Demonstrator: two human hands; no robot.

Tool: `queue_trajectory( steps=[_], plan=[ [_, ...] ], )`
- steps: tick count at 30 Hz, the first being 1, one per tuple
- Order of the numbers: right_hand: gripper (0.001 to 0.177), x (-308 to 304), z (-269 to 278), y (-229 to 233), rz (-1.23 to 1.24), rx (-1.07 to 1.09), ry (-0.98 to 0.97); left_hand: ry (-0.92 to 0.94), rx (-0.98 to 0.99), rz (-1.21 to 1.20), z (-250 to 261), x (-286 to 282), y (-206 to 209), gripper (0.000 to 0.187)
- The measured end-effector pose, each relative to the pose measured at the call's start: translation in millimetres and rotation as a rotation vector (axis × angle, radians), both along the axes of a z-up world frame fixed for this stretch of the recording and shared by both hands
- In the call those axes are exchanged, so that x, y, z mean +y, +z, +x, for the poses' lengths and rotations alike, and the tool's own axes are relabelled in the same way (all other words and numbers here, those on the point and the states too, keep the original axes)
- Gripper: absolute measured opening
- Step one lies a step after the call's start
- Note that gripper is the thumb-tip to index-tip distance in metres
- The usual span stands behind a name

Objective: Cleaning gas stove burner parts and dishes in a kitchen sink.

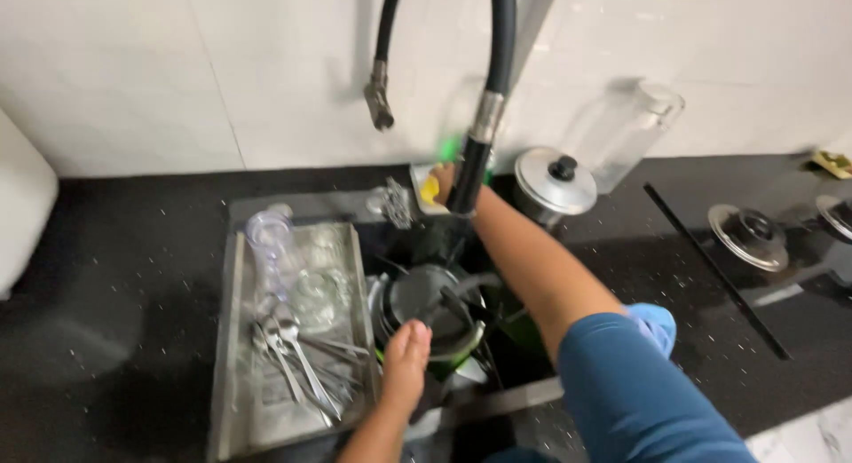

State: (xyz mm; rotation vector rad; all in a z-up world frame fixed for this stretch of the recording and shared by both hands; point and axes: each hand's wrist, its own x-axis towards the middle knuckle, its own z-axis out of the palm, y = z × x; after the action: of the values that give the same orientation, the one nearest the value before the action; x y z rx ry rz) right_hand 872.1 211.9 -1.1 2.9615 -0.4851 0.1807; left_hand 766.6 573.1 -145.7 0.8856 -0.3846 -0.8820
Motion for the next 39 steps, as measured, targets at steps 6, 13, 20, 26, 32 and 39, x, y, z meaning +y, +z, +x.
queue_trajectory(
  steps=[6, 13, 20, 26, 32, 39],
  plan=[
    [0.048, -40.5, 43.5, -65.1, 0.048, 0.02, -0.315, 0.004, 0.188, 0.016, -10.8, 4.4, -0.5, 0.045],
    [0.029, -70.4, 39.1, -98.0, 0.2, -0.171, -0.223, 0.004, 0.206, 0.14, -11.8, 12.4, 23.4, 0.054],
    [0.04, -81.9, 14.0, -17.0, 0.799, -0.284, -0.398, 0.008, 0.043, 0.013, -7.1, 7.2, -8.1, 0.042],
    [0.044, 30.1, -114.8, 66.1, 1.407, -0.682, -0.075, 0.051, -0.133, 0.041, 1.5, 9.8, 30.9, 0.037],
    [0.047, 186.1, -207.2, 96.8, 1.83, -0.912, 0.058, 0.081, -0.222, 0.105, 3.9, 12.3, 32.4, 0.037],
    [0.049, 256.4, -208.1, 42.1, 1.532, -1.042, -0.005, -0.017, -0.096, 0.056, 4.6, 15.2, 57.6, 0.033]
  ],
)
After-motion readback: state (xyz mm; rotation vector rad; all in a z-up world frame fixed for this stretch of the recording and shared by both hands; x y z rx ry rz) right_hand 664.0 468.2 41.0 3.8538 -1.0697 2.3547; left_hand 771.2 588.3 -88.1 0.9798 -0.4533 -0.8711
